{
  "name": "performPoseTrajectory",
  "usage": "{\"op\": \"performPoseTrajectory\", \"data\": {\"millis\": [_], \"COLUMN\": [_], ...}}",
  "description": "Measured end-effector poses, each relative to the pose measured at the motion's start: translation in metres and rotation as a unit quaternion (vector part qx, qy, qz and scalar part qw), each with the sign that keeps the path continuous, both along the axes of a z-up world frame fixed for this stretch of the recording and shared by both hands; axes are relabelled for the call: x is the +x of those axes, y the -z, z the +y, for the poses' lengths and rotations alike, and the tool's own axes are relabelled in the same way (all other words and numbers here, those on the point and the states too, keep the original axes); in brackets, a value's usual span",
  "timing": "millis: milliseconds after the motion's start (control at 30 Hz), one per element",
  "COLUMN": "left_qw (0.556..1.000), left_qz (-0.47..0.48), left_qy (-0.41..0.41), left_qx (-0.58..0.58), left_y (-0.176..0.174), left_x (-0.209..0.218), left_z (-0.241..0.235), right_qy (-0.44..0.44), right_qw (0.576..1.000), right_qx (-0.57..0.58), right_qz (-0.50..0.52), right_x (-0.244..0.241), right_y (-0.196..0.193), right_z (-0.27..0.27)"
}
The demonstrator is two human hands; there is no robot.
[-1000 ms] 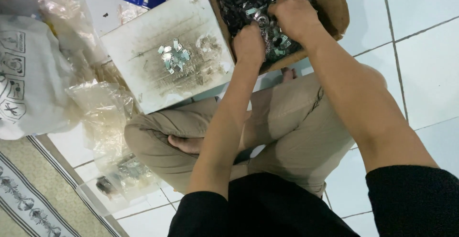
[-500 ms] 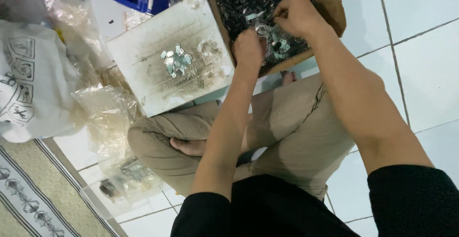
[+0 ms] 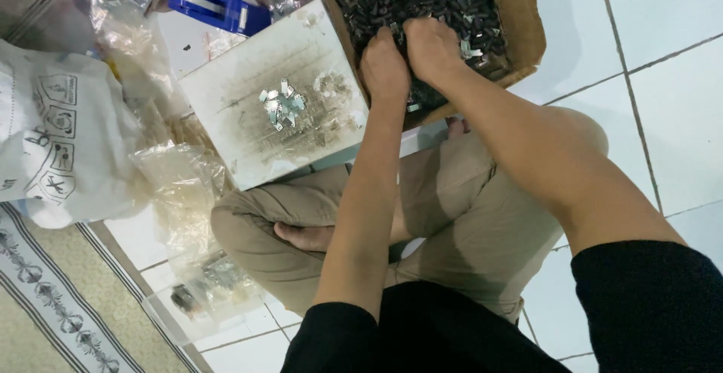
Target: The person sits on the floor and sorts small metal hardware pieces from a cardboard box into a white tray. They pick up individual items, inspect them, and place them into the tray, occasionally adjusting the pile in the box.
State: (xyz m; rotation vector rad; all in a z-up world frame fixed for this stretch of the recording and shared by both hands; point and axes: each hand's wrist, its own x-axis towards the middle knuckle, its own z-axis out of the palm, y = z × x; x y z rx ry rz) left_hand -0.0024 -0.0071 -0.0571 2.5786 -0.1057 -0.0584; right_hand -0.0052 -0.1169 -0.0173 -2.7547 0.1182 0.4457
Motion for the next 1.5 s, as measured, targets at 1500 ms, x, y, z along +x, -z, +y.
{"op": "performPoseTrajectory", "data": {"millis": [1500], "left_qw": [0.829], "left_qz": [0.225], "left_qy": [-0.254], "left_qx": [-0.445], "left_y": [-0.210], "left_x": [-0.005], "left_z": [0.133], "right_qy": [0.014], "right_qw": [0.974], "right_qx": [0.205], "right_qz": [-0.096], "right_x": [0.008], "right_y": [-0.060], "right_z": [-0.037]}}
